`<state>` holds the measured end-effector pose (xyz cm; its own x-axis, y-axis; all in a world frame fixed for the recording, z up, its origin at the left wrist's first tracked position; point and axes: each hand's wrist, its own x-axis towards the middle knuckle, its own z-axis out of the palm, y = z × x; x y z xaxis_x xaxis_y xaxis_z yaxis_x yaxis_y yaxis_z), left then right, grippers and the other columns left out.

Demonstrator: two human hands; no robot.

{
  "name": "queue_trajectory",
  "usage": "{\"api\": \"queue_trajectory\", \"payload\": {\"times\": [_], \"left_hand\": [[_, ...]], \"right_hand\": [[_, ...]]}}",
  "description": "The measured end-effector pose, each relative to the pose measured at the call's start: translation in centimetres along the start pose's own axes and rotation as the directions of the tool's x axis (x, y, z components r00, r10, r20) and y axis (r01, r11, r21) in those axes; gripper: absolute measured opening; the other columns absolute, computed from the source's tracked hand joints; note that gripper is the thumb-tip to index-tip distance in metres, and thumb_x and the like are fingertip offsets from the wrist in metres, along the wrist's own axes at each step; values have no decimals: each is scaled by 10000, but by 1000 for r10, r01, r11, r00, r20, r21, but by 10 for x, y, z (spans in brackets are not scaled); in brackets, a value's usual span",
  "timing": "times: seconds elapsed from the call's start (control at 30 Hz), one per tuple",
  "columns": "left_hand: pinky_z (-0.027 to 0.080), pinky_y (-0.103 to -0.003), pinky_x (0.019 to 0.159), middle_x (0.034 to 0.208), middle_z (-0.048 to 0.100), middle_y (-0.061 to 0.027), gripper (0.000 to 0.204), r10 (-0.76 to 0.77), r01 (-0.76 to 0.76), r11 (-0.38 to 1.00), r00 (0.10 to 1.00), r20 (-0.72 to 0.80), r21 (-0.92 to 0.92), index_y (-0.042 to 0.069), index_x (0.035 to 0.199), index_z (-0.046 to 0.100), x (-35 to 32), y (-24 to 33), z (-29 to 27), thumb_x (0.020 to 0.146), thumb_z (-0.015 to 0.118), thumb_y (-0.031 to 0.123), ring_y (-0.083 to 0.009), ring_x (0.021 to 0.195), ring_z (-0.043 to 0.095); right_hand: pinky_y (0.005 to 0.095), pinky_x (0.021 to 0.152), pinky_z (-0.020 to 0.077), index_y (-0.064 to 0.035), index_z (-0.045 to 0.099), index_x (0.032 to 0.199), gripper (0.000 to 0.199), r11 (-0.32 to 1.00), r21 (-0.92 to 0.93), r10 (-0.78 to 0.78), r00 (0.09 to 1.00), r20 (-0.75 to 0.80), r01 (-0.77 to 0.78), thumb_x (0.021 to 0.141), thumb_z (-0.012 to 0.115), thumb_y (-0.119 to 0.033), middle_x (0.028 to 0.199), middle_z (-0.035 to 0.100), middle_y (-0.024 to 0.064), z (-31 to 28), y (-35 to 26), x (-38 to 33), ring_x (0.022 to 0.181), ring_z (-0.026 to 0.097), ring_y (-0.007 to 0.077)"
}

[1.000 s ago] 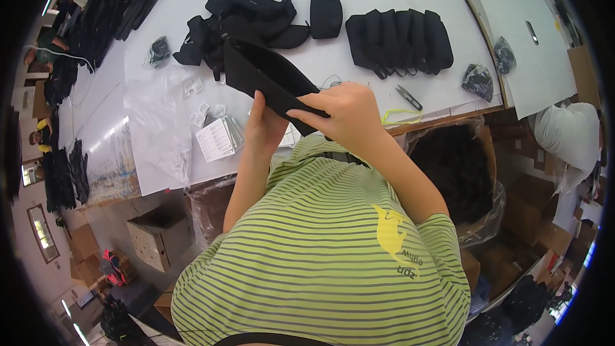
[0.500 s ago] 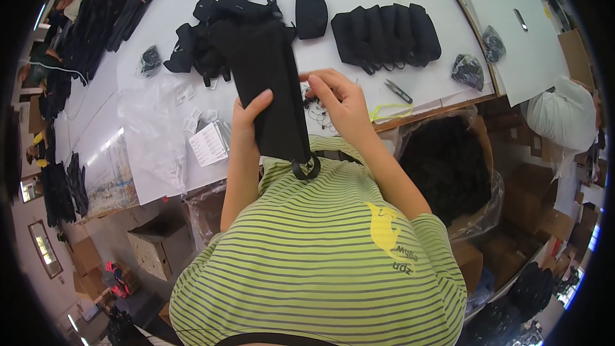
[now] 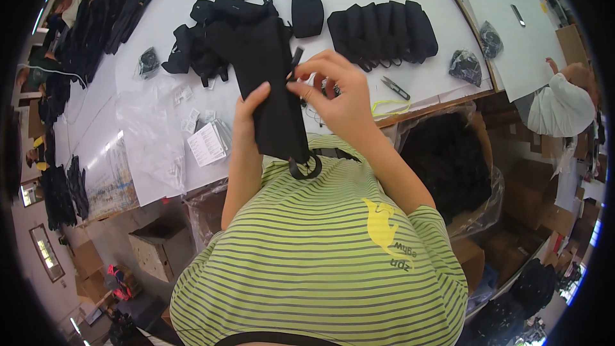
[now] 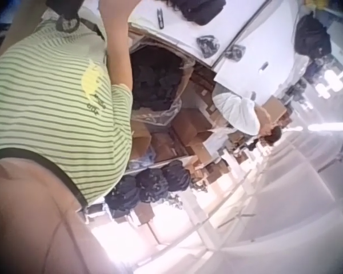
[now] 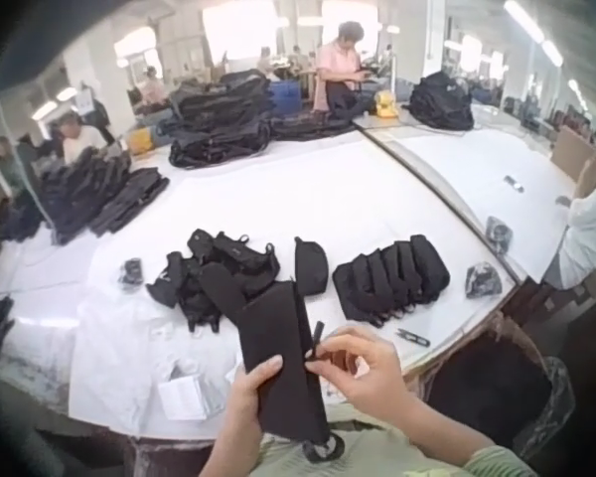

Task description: Packing individual glasses cases with cleaning cloths and warranty cards into plastic sleeves.

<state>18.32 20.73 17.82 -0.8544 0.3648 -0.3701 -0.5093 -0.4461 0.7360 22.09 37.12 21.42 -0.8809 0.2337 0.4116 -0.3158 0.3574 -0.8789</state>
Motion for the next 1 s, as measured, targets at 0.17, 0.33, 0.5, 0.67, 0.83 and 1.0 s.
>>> {"api": "queue_trajectory", "payload": {"times": [0.17,0.33,0.5,0.67,0.83,1.0], "left_hand": [[566,-278,548,817,681,-94,228,-17,40,897,998,55,-440,12,962,630,15,17,-16,898,537,209,-179,631,665],[566,-265,547,821,683,-89,221,6,22,875,998,56,-484,8,965,631,13,19,-19,906,529,194,-168,637,668],[568,-266,555,821,682,-93,215,13,14,882,998,54,-472,5,967,630,12,16,-20,897,543,188,-175,640,669],[568,-306,619,851,679,-99,218,-11,5,909,1000,-13,-416,16,980,629,15,12,-24,885,563,200,-199,707,672],[498,-351,839,1078,616,-107,326,170,-240,927,954,-245,-289,2,1132,547,14,6,-14,915,530,246,-219,969,609],[382,-388,1005,1260,520,-119,456,194,-228,877,973,-123,-422,7,1263,447,13,-10,0,962,421,348,-243,1167,499]], "right_hand": [[191,493,341,-48,671,792,77,965,136,171,933,316,-223,733,722,-47,768,575,-7,7,-21,-26,588,479,51],[191,518,348,-25,664,788,81,950,158,194,905,378,-269,728,718,-19,758,569,0,9,-21,-27,591,465,49],[193,522,349,-18,654,786,83,947,161,195,896,398,-277,731,716,-22,747,562,2,7,-19,-29,593,464,54],[197,539,359,-34,650,857,135,968,115,158,897,412,-223,736,710,-26,848,582,17,1,-8,-30,623,497,62],[274,574,466,-107,618,1053,298,961,-273,77,988,131,-38,763,684,-101,1128,557,49,-4,-11,-26,684,580,153],[279,625,506,-202,606,1160,475,911,-400,25,952,304,104,708,730,-128,1311,480,52,13,-14,-40,783,617,201]]}}
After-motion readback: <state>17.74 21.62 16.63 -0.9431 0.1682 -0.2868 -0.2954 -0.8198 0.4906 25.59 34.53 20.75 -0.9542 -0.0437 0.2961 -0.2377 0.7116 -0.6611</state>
